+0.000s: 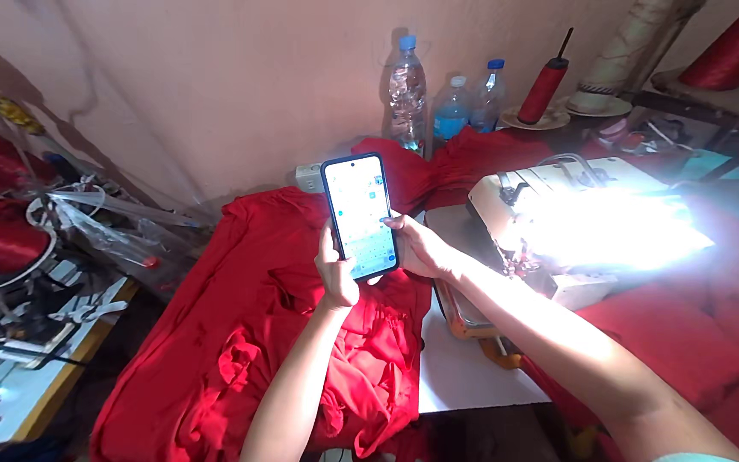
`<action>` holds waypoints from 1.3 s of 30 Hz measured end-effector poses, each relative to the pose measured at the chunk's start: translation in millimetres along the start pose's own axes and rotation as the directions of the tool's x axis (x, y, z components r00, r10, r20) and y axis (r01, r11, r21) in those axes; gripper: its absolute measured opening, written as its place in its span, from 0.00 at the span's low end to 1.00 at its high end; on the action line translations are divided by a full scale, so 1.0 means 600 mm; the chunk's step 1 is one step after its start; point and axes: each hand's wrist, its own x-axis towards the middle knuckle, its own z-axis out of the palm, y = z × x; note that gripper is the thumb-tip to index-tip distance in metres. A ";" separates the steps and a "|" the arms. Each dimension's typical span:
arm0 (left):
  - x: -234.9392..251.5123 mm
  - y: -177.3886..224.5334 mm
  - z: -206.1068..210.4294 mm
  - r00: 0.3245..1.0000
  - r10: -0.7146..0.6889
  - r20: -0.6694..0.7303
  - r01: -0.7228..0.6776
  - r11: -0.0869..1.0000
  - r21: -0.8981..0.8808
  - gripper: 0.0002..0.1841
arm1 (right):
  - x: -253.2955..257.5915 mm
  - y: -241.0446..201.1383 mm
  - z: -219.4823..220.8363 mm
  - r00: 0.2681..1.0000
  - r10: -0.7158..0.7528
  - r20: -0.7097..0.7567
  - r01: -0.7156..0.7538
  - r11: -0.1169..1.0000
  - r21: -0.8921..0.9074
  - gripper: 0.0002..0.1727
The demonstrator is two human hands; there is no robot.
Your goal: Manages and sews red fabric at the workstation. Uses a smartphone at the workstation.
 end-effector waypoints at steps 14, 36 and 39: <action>-0.001 -0.003 -0.001 0.999 0.032 0.004 -0.032 0.999 0.029 0.32 | 0.004 0.007 -0.011 0.997 -0.031 0.073 0.028 0.999 0.036 0.22; -0.001 -0.004 -0.003 0.999 0.031 0.007 -0.032 0.999 0.039 0.31 | 0.004 0.007 -0.011 0.996 -0.049 0.077 0.047 0.999 0.026 0.22; -0.001 -0.004 -0.002 0.999 0.035 0.006 -0.036 0.999 0.030 0.30 | 0.003 0.006 -0.010 0.997 -0.042 0.068 0.041 0.999 0.019 0.22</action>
